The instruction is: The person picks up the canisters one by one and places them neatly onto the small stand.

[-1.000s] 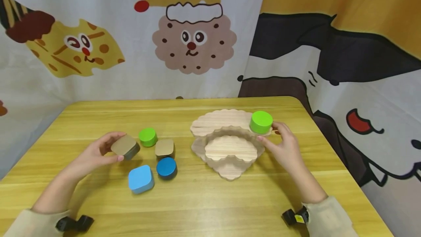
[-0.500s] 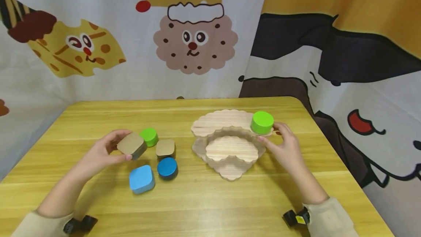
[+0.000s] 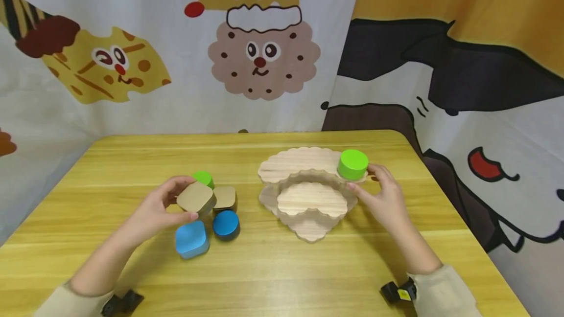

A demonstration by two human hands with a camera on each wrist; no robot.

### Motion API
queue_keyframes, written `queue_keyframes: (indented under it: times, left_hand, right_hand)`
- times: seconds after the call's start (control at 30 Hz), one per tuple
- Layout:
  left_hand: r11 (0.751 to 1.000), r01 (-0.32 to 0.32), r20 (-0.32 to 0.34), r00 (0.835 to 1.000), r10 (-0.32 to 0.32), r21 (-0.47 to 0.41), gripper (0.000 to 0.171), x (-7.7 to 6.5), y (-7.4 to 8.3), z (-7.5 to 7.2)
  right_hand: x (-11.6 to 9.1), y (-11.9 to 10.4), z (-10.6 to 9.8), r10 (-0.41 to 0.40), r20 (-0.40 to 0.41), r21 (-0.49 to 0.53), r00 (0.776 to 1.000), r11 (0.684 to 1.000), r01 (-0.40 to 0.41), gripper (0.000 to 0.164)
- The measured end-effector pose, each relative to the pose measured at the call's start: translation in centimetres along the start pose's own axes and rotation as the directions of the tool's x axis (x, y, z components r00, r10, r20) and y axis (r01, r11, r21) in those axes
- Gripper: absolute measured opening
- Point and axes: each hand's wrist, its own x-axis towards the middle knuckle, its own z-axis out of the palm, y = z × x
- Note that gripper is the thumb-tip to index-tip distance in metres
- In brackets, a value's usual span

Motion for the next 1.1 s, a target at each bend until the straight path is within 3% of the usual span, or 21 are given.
queue_keyframes:
  times: [0.7, 1.1]
  left_hand:
    - [0.996, -0.017, 0.045, 0.999, 0.021, -0.083, 0.07, 2.4, 3.7, 5.8]
    - [0.995, -0.049, 0.046, 0.997, 0.053, -0.089, 0.072, 4.1, 6.7, 7.2]
  right_hand:
    - [0.0, 0.0, -0.1, 0.001, 0.005, -0.002, 1.0, 1.0, -0.001, 0.05]
    - [0.0, 0.1, 0.0, -0.004, 0.0, -0.015, 1.0, 1.0, 0.004, 0.05]
